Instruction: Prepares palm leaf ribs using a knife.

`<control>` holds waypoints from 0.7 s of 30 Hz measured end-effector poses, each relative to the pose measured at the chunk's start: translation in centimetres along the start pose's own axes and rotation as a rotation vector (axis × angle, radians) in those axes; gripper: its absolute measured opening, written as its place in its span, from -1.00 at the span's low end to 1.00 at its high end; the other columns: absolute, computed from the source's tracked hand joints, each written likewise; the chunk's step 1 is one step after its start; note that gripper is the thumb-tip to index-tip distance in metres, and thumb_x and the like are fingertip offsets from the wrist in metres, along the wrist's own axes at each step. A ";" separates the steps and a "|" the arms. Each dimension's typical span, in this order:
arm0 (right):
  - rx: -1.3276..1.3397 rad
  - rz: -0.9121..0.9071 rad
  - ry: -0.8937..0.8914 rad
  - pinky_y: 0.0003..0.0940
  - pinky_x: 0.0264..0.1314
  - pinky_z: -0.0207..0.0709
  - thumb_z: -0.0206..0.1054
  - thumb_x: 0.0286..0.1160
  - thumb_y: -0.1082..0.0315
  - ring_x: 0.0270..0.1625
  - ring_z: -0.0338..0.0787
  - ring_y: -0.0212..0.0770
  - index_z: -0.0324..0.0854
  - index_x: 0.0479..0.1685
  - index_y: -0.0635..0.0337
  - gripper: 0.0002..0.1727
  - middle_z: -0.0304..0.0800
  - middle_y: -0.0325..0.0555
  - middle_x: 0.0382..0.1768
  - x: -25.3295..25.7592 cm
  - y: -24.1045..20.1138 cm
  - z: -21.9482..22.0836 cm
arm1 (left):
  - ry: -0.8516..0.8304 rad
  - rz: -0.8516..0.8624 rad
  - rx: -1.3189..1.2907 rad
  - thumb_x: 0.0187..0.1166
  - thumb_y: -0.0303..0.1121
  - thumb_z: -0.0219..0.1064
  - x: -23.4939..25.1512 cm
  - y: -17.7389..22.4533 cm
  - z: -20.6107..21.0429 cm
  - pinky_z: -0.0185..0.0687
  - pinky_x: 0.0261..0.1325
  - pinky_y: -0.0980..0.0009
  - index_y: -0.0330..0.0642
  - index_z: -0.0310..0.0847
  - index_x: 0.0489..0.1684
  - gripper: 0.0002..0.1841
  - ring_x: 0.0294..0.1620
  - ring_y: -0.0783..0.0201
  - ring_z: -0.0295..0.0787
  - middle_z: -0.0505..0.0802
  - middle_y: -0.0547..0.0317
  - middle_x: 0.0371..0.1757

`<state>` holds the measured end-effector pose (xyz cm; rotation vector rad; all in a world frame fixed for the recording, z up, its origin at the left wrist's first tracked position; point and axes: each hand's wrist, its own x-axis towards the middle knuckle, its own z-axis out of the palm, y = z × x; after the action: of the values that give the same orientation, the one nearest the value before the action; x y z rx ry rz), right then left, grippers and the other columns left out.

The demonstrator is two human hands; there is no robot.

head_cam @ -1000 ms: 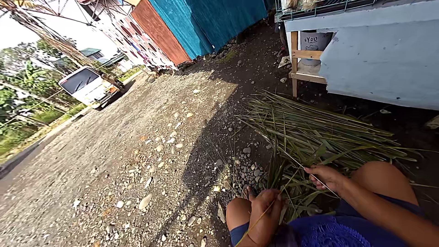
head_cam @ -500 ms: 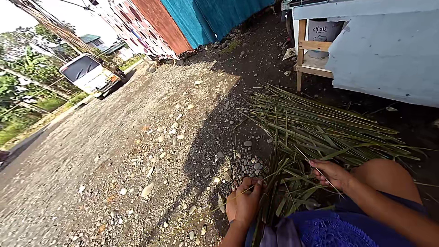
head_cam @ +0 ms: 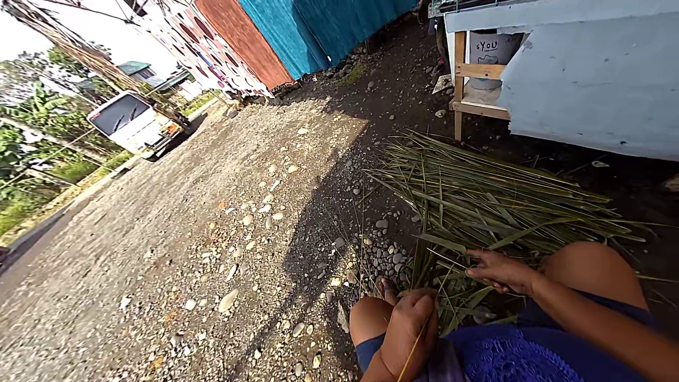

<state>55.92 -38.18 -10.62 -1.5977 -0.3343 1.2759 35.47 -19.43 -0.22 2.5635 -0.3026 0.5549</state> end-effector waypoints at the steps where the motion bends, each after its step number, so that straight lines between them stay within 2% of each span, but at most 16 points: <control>1: -0.035 0.009 0.008 -0.49 -0.64 0.26 0.39 0.66 0.15 -0.68 0.30 -0.42 0.08 0.87 -0.08 -0.19 0.48 -0.18 -0.41 0.2 0.3 -0.2 | -0.006 0.035 0.010 0.55 -0.53 0.27 0.0 0.3 0.0 0.80 0.17 0.41 -0.25 0.66 -0.50 -0.82 0.04 0.22 0.90 0.91 -0.02 -0.06; 2: -0.042 0.027 0.035 -0.50 -0.63 0.25 0.38 0.67 0.14 -0.68 0.29 -0.42 0.23 0.80 -0.06 -0.28 0.47 -0.20 -0.43 0.4 0.7 -0.2 | -0.020 0.064 0.019 0.54 -0.54 0.27 0.0 0.6 0.0 0.80 0.17 0.40 -0.25 0.65 -0.50 -0.83 0.04 0.20 0.91 0.91 -0.04 -0.06; 3: -0.029 0.071 0.083 -0.51 -0.62 0.22 0.39 0.67 0.12 -0.69 0.27 -0.43 0.40 0.64 0.00 -0.41 0.43 -0.25 -0.50 0.7 0.9 -0.1 | -0.042 0.083 0.025 0.52 -0.54 0.27 0.0 0.8 0.1 0.79 0.17 0.39 -0.26 0.66 -0.50 -0.84 0.03 0.18 0.91 0.92 -0.05 -0.06; 4: -0.022 0.090 0.115 -0.53 -0.64 0.22 0.40 0.66 0.10 -0.70 0.26 -0.44 0.49 0.46 0.10 -0.51 0.40 -0.27 -0.54 1.0 1.1 0.0 | -0.070 0.093 0.021 0.50 -0.55 0.27 -0.1 1.0 0.3 0.79 0.17 0.37 -0.27 0.68 -0.48 -0.85 0.03 0.16 0.91 0.92 -0.06 -0.06; 5: -0.023 0.094 0.137 -0.52 -0.64 0.22 0.39 0.66 0.09 -0.69 0.27 -0.43 0.52 0.42 0.12 -0.53 0.43 -0.25 -0.51 1.2 1.0 0.1 | -0.095 0.101 0.019 0.48 -0.56 0.27 -0.2 1.2 0.6 0.79 0.16 0.36 -0.27 0.69 -0.47 -0.86 0.03 0.14 0.91 0.91 -0.07 -0.06; 7: -0.032 0.088 0.177 -0.43 -0.56 0.26 0.35 0.70 0.08 -0.58 0.32 -0.37 0.46 0.62 -0.03 -0.45 0.55 -0.10 -0.26 1.5 0.8 0.4 | -0.134 0.133 0.012 0.46 -0.57 0.28 -0.3 1.7 1.1 0.80 0.15 0.34 -0.28 0.70 -0.46 -0.87 0.01 0.10 0.91 0.91 -0.09 -0.09; 9: 0.020 0.149 0.269 -0.19 -0.31 0.37 0.27 0.76 0.08 -0.34 0.42 -0.19 0.36 0.75 -0.14 -0.42 0.62 0.07 0.05 2.0 1.1 0.1 | -0.161 0.193 -0.012 0.46 -0.56 0.27 0.1 2.7 1.1 0.79 0.13 0.34 -0.26 0.65 -0.47 -0.88 0.00 0.09 0.91 0.90 -0.10 -0.11; 10: 0.054 0.184 0.322 -0.15 -0.28 0.37 0.25 0.78 0.06 -0.32 0.42 -0.17 0.33 0.77 -0.18 -0.42 0.60 0.07 0.02 2.4 1.8 -0.6 | -0.166 0.217 -0.016 0.49 -0.55 0.26 0.4 3.2 0.9 0.79 0.14 0.34 -0.24 0.63 -0.47 -0.87 0.00 0.10 0.90 0.89 -0.09 -0.11; 12: 0.125 0.235 0.365 -0.29 -0.40 0.30 0.26 0.76 0.02 -0.45 0.36 -0.26 0.43 0.69 -0.19 -0.46 0.49 -0.09 -0.27 2.8 2.7 -1.6 | -0.143 0.189 0.016 0.50 -0.53 0.25 0.5 3.2 0.3 0.80 0.10 0.36 -0.22 0.62 -0.47 -0.86 -0.03 0.13 0.90 0.89 -0.06 -0.13; 14: 0.168 0.260 0.337 -0.39 -0.53 0.25 0.28 0.74 -0.01 -0.57 0.32 -0.33 0.51 0.59 -0.16 -0.51 0.40 -0.19 -0.45 2.7 2.6 -2.0 | -0.087 0.021 0.076 0.48 -0.50 0.26 0.1 2.1 0.4 0.83 -0.04 0.35 -0.23 0.68 -0.45 -0.87 -0.15 0.18 0.91 0.89 0.00 -0.22; 15: 0.194 0.266 0.318 -0.42 -0.56 0.24 0.27 0.74 -0.02 -0.60 0.31 -0.34 0.48 0.62 -0.17 -0.49 0.38 -0.21 -0.48 2.7 2.5 -1.9 | -0.057 -0.099 0.091 0.47 -0.48 0.28 -0.1 1.4 0.5 0.83 -0.09 0.34 -0.24 0.74 -0.41 -0.87 -0.22 0.22 0.89 0.88 0.04 -0.27; 17: 0.254 0.249 0.279 -0.47 -0.63 0.23 0.26 0.75 -0.02 -0.66 0.30 -0.37 0.31 0.73 -0.17 -0.39 0.36 -0.23 -0.52 2.6 2.1 -1.5 | -0.010 -0.382 0.040 0.50 -0.44 0.30 0.1 0.2 0.0 0.78 -0.02 0.31 -0.25 0.82 -0.32 -0.84 -0.22 0.30 0.87 0.91 0.12 -0.29; 18: 0.277 0.235 0.260 -0.48 -0.65 0.22 0.28 0.74 0.00 -0.67 0.30 -0.38 0.21 0.80 -0.13 -0.33 0.36 -0.23 -0.51 2.3 1.8 -1.3 | 0.009 -0.506 -0.013 0.53 -0.43 0.31 0.3 -0.4 -0.4 0.80 0.00 0.37 -0.25 0.81 -0.31 -0.85 -0.23 0.37 0.88 0.92 0.16 -0.29; 19: 0.291 0.212 0.245 -0.49 -0.65 0.22 0.29 0.74 0.03 -0.67 0.30 -0.39 0.22 0.79 -0.07 -0.32 0.38 -0.23 -0.50 1.9 1.3 -0.9 | 0.023 -0.619 -0.089 0.57 -0.44 0.32 0.5 -0.8 -0.8 0.83 -0.01 0.40 -0.27 0.79 -0.28 -0.86 -0.25 0.40 0.90 0.93 0.17 -0.28; 21: 0.315 0.129 0.206 -0.53 -0.67 0.21 0.29 0.75 0.08 -0.69 0.30 -0.42 0.44 0.59 0.06 -0.49 0.38 -0.28 -0.53 0.4 0.1 0.3 | 0.065 -0.753 -0.249 0.63 -0.49 0.31 0.8 -1.6 -1.1 0.88 -0.04 0.40 -0.29 0.73 -0.25 -0.90 -0.28 0.37 0.93 0.94 0.17 -0.28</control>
<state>55.79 -37.82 -10.91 -1.4789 0.0971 1.1805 36.30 -17.59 0.30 2.1827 0.5659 0.2831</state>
